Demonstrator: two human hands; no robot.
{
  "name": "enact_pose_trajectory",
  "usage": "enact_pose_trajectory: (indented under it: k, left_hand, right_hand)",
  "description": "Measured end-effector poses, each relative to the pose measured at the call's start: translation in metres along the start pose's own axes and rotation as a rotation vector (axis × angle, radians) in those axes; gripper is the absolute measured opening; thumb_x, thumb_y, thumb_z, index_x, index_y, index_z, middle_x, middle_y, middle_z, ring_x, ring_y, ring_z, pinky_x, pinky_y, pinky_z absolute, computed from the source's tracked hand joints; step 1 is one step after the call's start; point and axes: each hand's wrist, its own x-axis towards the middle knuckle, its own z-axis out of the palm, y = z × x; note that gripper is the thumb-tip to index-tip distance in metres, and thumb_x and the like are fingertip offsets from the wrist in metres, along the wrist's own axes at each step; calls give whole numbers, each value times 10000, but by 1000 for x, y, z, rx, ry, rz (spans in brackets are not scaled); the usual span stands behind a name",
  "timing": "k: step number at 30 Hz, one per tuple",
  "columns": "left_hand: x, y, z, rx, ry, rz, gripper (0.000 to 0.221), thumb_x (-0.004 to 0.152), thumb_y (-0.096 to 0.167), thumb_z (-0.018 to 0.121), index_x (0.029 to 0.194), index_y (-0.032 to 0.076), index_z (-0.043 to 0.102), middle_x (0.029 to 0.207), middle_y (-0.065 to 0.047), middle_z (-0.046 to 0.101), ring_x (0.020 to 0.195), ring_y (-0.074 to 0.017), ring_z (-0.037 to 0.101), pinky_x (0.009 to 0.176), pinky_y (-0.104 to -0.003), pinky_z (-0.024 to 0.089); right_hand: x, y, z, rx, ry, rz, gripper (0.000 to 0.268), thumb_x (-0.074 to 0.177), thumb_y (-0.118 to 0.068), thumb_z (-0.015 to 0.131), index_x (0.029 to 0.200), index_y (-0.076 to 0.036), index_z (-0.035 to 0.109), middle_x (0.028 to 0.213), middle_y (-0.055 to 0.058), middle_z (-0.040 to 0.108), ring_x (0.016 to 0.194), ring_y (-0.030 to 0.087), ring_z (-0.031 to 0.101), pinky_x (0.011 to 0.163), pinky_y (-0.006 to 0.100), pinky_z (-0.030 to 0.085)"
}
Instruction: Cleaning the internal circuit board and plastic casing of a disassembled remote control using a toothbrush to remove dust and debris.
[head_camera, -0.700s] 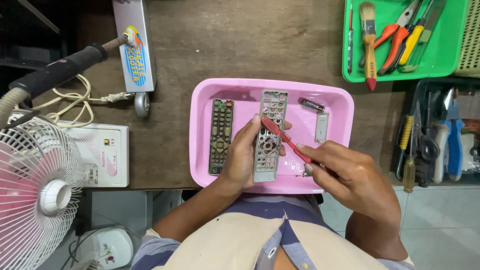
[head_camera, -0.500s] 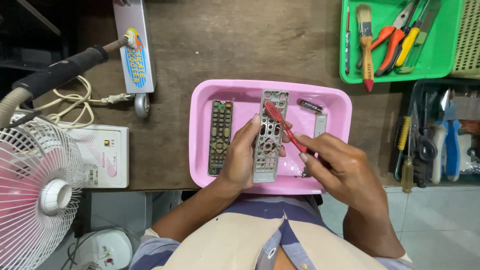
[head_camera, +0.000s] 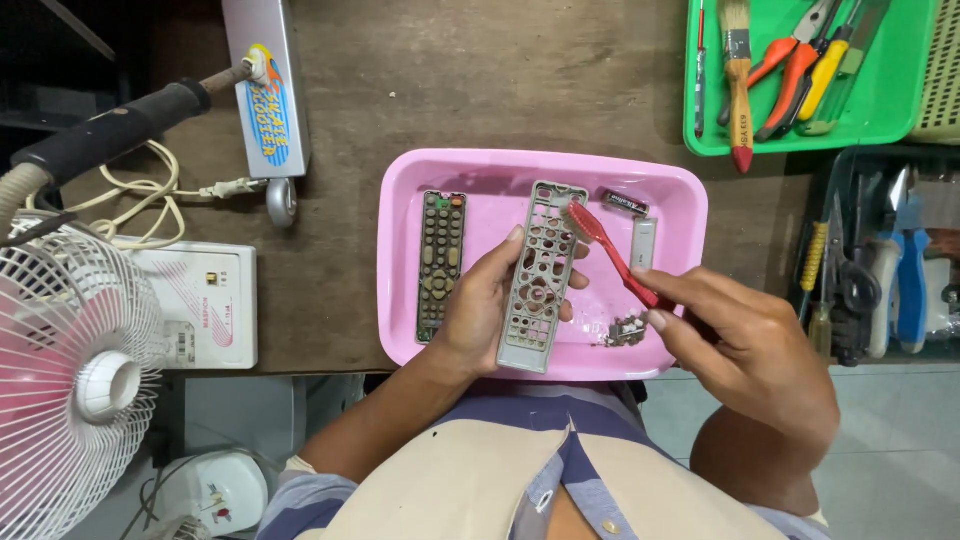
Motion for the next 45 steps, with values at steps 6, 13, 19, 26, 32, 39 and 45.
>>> enact_pose_trajectory:
  k: [6,13,19,26,32,39,45]
  left_hand:
    - [-7,0,6,174,99,10,524,1092,422,408,1218,-19,659,956,-214,740,619,-252,705,578,-322,581]
    - [-3,-3,-1,157,127,-37,529,1099,392,439,983,-25,743,1026,-189,738,601,-272,732,487,-292,591]
    - [-3,4,3,182,45,-77,530,1089,404,422,1279,-39,645,979,-265,738,652,-314,731,560,-357,595]
    - [-9,-10,17,282,-45,-18,470,1083,340,513,1160,-96,671,946,-334,716,757,-340,765,660,-443,662]
    - [-9,12,15,751,-32,193,382,1056,261,542,1329,4,611,1155,-164,668,1052,-217,685,952,-362,577]
    - [-22,36,36,1033,91,336,96,942,119,712,983,36,734,743,-73,704,634,-139,720,636,-238,641]
    - [-20,39,42,1061,216,351,501,949,458,586,657,54,542,657,-108,679,578,-164,672,464,-257,605]
  right_hand:
    - [14,-14,20,-6,1,-31,424,996,-140,627,1415,-77,618,826,23,579,673,145,545,704,301,450]
    - [-4,9,-11,3,-274,-63,413,961,-199,602,1363,-108,638,1097,24,755,855,169,726,723,337,538]
    - [-1,39,17,361,189,344,484,951,-95,620,1413,29,547,1343,117,618,1071,146,574,940,275,478]
    - [29,60,64,817,354,227,232,957,-93,691,1113,64,621,630,106,549,420,97,472,392,215,381]
    - [14,73,42,783,537,370,165,978,-153,689,1035,-16,616,720,117,624,459,100,512,393,205,369]
    - [-9,86,10,592,703,492,183,1008,-223,693,1052,-84,583,687,54,520,470,86,458,386,206,277]
    - [-10,93,20,654,604,374,173,1022,-180,675,1014,-45,567,681,62,524,475,86,457,414,200,336]
